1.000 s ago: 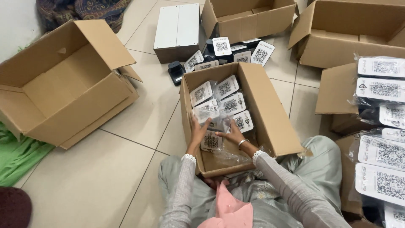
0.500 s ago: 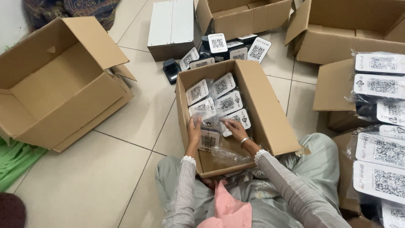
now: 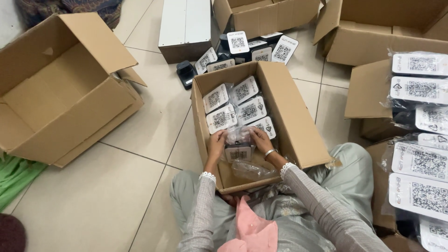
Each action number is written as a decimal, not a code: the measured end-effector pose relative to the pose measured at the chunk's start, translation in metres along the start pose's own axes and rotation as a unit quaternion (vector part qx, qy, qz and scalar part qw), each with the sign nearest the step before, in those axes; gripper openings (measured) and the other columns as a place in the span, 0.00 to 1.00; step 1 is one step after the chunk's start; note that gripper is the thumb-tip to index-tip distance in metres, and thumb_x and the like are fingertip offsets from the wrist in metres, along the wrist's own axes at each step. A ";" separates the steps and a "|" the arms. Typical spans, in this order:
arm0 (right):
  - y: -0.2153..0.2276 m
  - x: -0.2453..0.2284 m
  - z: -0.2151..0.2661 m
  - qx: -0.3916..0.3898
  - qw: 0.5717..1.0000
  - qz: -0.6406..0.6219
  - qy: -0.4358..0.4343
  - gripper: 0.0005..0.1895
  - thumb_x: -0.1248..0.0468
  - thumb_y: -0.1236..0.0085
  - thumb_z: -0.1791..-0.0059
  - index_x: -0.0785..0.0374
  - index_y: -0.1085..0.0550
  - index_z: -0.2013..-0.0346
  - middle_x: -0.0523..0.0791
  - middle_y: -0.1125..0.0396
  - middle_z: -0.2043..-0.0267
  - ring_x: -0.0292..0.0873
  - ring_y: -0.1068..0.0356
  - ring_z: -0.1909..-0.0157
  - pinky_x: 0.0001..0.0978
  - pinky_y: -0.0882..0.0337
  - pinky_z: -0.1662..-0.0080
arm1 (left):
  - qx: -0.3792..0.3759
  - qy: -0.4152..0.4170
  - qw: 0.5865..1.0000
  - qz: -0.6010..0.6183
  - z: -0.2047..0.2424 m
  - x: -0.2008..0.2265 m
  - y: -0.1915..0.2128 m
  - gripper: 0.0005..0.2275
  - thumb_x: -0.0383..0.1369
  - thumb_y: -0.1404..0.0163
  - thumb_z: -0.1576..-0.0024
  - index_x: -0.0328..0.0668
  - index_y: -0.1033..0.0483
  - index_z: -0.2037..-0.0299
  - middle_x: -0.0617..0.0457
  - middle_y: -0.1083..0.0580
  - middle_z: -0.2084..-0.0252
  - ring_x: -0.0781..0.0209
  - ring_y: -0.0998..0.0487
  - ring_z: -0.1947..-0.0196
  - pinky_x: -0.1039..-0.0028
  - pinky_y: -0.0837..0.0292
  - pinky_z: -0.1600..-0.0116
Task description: The person unpacks electronic payment terminals from plastic bags and organizes them into a cardboard box.
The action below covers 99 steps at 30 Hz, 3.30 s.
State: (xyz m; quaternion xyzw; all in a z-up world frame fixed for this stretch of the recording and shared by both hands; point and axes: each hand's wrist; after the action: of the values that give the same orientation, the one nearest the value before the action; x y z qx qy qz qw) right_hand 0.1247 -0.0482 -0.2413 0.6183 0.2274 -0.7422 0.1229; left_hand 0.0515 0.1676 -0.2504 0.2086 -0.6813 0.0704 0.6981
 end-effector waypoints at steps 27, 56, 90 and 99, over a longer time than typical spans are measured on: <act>0.015 0.006 0.003 0.204 0.961 0.187 0.005 0.15 0.61 0.28 0.51 0.65 0.22 0.55 0.48 0.34 0.73 0.36 0.41 0.72 0.31 0.40 0.69 | -0.117 -0.067 0.968 -0.212 0.050 0.125 -0.004 0.17 0.48 0.39 0.48 0.44 0.21 0.61 0.51 0.17 0.65 0.58 0.15 0.65 0.68 0.22 0.58; -0.001 0.026 -0.002 -0.084 0.982 0.130 -0.107 0.34 0.68 0.39 0.51 0.63 0.40 0.32 0.55 0.28 0.46 0.45 0.26 0.47 0.33 0.23 0.48 | -0.152 -0.120 0.908 -0.371 0.053 0.101 -0.014 0.12 0.42 0.52 0.33 0.43 0.27 0.49 0.53 0.26 0.56 0.59 0.24 0.58 0.68 0.24 0.58; -0.016 -0.057 0.028 0.052 0.979 0.047 -0.190 0.35 0.48 0.42 0.50 0.56 0.37 0.31 0.47 0.37 0.35 0.47 0.36 0.38 0.47 0.26 0.54 | 0.074 0.257 0.939 0.215 -0.009 -0.060 -0.003 0.17 0.37 0.58 0.33 0.29 0.28 0.43 0.48 0.22 0.49 0.60 0.23 0.51 0.71 0.31 0.45; -0.010 -0.022 0.021 0.019 0.979 0.052 -0.195 0.45 0.68 0.33 0.59 0.57 0.41 0.30 0.54 0.33 0.39 0.50 0.26 0.48 0.40 0.21 0.54 | 0.052 0.190 0.977 0.077 -0.008 -0.120 -0.022 0.18 0.21 0.58 0.47 0.19 0.26 0.48 0.37 0.21 0.53 0.49 0.19 0.53 0.64 0.25 0.50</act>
State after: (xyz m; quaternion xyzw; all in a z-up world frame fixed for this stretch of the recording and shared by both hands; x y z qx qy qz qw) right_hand 0.1067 -0.0517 -0.2154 0.4753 0.1527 -0.8450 0.1916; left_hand 0.0601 0.1736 -0.3719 0.1742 -0.5460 0.1979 0.7952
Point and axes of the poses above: each hand's wrist, its own z-axis away from the middle knuckle, its own y-axis out of the back of the hand, x = y × z
